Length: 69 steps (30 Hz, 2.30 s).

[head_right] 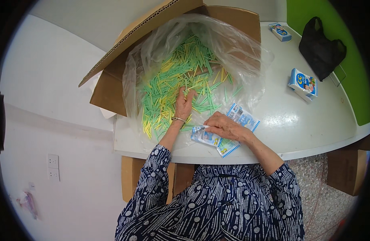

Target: Packing thin colored plastic sticks into small transparent pouches at a workbench.

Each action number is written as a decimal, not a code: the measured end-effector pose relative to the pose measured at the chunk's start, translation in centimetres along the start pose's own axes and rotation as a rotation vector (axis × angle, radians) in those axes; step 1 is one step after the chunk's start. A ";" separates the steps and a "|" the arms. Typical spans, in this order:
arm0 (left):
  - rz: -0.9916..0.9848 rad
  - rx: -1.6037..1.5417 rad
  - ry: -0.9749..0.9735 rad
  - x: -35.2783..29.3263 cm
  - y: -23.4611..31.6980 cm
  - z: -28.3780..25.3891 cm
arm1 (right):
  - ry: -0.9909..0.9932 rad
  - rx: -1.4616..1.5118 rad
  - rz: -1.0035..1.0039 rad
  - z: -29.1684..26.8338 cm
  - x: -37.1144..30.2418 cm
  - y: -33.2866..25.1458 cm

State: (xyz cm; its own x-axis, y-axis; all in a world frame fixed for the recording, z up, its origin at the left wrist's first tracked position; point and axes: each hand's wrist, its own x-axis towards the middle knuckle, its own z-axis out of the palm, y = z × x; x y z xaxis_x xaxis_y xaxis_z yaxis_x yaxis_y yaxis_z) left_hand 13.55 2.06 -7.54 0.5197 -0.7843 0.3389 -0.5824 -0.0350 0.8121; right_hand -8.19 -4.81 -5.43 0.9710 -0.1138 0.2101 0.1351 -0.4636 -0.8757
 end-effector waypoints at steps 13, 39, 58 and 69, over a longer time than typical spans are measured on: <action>-0.238 -0.911 0.120 3.1 5.8 -1.5 | 0.449 0.660 0.368 -2.7 0.3 -1.9; -0.283 -0.900 0.029 -0.6 13.4 1.0 | 0.312 0.969 0.363 -2.7 -1.9 0.2; -0.262 -0.805 -0.267 -2.3 11.8 0.6 | 0.356 0.797 0.334 -2.8 -1.4 0.1; -0.164 -0.077 -0.435 -1.5 11.4 -0.5 | 0.410 0.862 0.324 -2.5 -1.2 0.0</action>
State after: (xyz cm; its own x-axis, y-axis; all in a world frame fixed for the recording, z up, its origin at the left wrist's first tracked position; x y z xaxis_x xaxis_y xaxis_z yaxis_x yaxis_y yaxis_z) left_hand 6.40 3.17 1.43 0.2808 -0.9597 -0.0142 -0.4583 -0.1470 0.8766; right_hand -9.84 -6.90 -4.62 0.8652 -0.4909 -0.1024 0.1309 0.4182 -0.8989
